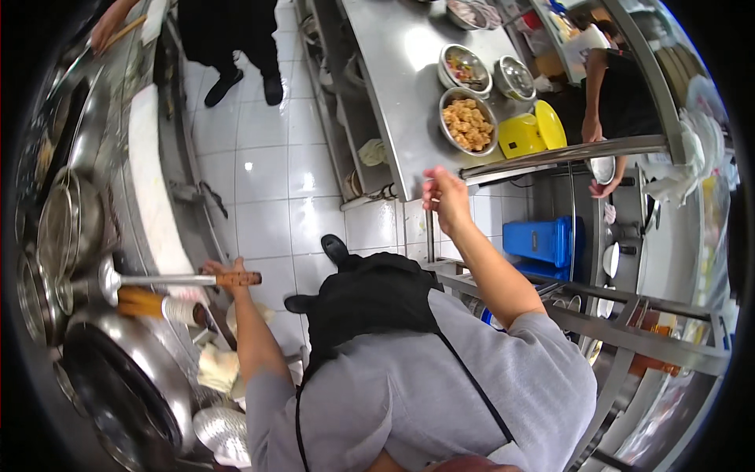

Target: Cooking a stir-fry dish in a wok including seasoning and adding fried ingredients.

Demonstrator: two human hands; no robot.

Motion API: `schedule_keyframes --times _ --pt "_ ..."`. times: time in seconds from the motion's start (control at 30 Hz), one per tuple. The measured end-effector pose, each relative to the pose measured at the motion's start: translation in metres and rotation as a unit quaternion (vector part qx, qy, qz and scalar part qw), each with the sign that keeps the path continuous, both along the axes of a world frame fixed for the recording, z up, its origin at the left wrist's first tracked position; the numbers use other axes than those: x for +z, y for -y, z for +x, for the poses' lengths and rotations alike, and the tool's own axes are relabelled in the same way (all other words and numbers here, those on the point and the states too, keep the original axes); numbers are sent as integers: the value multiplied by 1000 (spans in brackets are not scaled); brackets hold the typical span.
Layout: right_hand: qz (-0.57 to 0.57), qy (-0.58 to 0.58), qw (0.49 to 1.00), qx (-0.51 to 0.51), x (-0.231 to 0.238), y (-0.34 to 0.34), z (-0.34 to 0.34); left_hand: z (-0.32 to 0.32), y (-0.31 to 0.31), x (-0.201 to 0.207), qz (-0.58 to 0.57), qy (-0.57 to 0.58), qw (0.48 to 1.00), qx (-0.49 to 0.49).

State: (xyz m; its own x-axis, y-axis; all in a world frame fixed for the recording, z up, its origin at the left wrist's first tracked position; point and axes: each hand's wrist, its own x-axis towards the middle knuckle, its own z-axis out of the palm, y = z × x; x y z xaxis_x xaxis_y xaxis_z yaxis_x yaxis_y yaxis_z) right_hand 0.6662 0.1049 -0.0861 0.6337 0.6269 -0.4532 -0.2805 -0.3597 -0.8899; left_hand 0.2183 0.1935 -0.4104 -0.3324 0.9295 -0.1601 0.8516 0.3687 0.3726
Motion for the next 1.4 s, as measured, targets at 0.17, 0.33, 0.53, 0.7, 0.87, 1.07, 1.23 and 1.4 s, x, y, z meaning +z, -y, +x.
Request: schedule_keyframes --times 0.17,0.33,0.53,0.7,0.87,1.07,1.23,1.4 --pt "-31 -131 988 -79 19 -28 21 -49 17 18 -42 -29 997 53" --pt "39 261 956 128 57 -79 54 -31 -17 53 -60 257 956 130" --pt "-248 606 755 44 62 -245 140 -20 86 19 -69 324 943 -16" --pt "-400 515 757 42 64 -229 208 37 171 144 -190 456 862 112" --pt "-369 491 788 43 34 -225 236 3 251 138 -163 488 829 218" --pt "-311 488 813 -54 56 -241 232 7 221 162 -146 486 832 223" --pt "-143 509 844 -90 77 -270 217 45 162 222 -64 560 818 115" --pt "64 528 845 54 96 -302 144 95 115 289 -12 603 797 15"
